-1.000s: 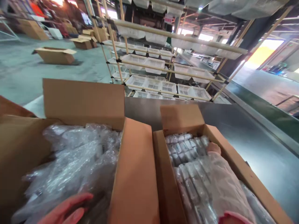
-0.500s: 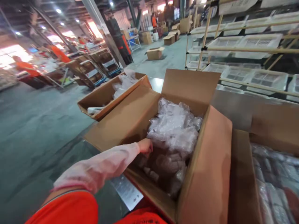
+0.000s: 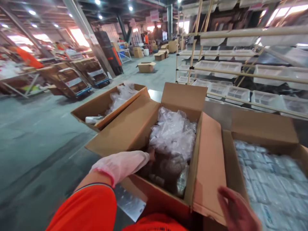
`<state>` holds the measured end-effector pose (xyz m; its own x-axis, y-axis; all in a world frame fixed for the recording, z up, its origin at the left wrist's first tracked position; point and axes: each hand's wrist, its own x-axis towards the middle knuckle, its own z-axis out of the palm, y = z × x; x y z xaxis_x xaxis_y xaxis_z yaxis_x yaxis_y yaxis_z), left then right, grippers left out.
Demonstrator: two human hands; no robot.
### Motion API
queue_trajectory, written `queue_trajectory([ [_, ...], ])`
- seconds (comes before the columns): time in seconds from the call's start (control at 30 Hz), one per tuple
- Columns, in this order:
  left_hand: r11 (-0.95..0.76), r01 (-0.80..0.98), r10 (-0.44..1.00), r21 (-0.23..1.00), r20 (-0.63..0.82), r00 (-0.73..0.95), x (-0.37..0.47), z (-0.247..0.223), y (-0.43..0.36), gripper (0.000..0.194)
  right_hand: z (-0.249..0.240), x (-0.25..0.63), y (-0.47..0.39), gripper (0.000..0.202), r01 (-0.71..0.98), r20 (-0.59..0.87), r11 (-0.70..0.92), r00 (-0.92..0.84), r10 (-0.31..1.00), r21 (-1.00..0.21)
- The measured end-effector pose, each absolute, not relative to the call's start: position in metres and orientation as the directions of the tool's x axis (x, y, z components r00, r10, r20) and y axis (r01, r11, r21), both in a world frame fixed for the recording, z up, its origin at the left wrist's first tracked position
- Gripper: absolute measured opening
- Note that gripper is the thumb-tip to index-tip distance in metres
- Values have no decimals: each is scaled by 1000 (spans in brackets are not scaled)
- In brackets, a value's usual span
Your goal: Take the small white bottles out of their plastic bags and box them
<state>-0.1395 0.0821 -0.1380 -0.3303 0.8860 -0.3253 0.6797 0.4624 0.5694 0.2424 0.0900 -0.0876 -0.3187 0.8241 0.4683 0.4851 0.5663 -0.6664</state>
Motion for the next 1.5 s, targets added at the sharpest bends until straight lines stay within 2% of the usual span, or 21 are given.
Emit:
queue_trajectory([
  [0.07,457,708,886,539,-343,-311,-138,-128,74,34,-83,215,76,20,365,443,583,-401,802,-726],
  [0.13,400,734,913,549,-306,-269,-128,-108,65,51,-84,184,67,25,285,413,571,-459,787,-770],
  [0.2,295,700,956,650,-204,-213,-108,-80,55,59,-88,154,65,38,245,417,565,-463,782,-788],
  [0.33,45,430,979,902,47,-200,-60,-28,31,41,-86,112,75,77,148,412,545,-501,761,-826],
  [0.4,-13,304,964,953,93,-250,-42,-14,21,38,-79,104,77,71,76,331,452,-577,747,-889],
  [0.47,-28,164,958,986,74,-278,-33,-7,16,39,-69,103,73,54,11,262,344,-626,734,-939],
  [0.57,2,-20,980,1000,-6,-200,-32,-3,14,43,-61,111,62,41,-63,234,255,-649,724,-965],
  [0.63,53,-64,991,997,-60,-119,-36,0,14,44,-59,118,57,39,-49,211,239,-656,725,-970],
  [0.77,154,59,987,986,-151,-51,-43,9,12,41,-60,128,52,36,97,145,269,-643,752,-958],
  [0.93,152,218,988,964,-151,-21,-46,14,9,35,-56,133,48,29,157,104,252,-617,780,-955],
  [1.03,9,381,1000,924,-2,-19,-47,14,7,27,-42,135,43,23,160,76,227,-636,768,-961],
  [1.13,-151,513,985,845,170,12,-47,13,6,26,-27,139,39,23,115,21,135,-681,732,-984],
  [1.27,-235,555,969,798,236,71,-49,13,6,24,-22,145,41,25,80,-89,-41,-773,628,-996],
  [1.4,-313,574,948,757,289,136,-58,18,9,23,-25,155,49,28,5,-62,-116,-868,493,-993],
  [1.5,-354,595,932,722,328,156,-68,27,12,22,-21,163,54,34,-2,-67,-142,-875,479,-990],
])
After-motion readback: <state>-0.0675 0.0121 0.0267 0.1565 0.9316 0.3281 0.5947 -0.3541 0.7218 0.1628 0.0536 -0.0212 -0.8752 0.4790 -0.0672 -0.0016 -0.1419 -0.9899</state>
